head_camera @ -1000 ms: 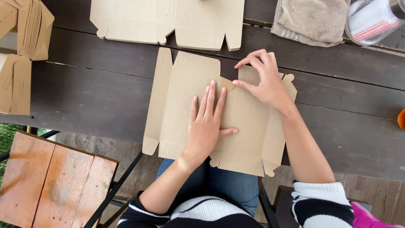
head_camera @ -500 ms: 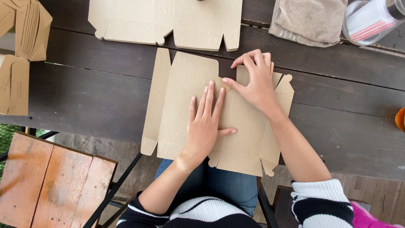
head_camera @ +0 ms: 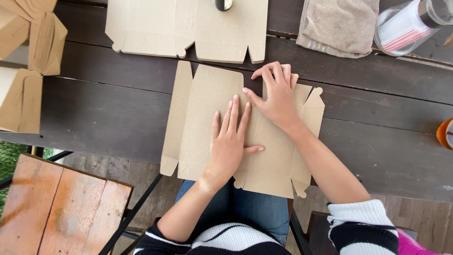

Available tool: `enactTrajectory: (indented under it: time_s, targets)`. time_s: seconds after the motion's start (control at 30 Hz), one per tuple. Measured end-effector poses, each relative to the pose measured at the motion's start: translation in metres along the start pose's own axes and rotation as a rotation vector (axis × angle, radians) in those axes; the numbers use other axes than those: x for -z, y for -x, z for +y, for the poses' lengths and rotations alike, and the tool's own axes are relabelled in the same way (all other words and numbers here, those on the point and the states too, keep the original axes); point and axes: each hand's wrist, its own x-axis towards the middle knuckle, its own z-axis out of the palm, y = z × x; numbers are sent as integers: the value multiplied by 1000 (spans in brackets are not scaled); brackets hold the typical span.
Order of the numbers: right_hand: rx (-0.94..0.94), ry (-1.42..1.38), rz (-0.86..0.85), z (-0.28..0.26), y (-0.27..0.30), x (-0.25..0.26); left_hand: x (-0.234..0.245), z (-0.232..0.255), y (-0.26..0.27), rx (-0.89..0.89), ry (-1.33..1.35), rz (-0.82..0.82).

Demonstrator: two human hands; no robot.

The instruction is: The person folds a flat cardboard box into a three-dimensional container by hand. They fold the side flaps, tuck the tabs into slots, and secure the box shape, then lift and rotate the finished box to show the completed assembly.

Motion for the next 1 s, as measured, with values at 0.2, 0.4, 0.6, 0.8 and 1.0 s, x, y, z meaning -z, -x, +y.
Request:
enactTrajectory:
  time_s: [0.2, 0.4, 0.6, 0.8, 1.0]
  targets:
    - [47, -20, -38, -4, -3, -4, 0, 0, 1, -5, -35, 23]
    - [-43, -62, -64, -14, -15, -12, 3, 2, 2, -17, -20, 27]
    - [-74, -81, -7, -30, -11, -21, -6, 0, 1, -40, 25, 39]
    - [-66, -114, 7, -30, -10, -22, 2, -14, 2, -87, 251, 86]
    - [-25, -84, 27, -33, -9, -20, 62, -56, 2, -5, 238, 75]
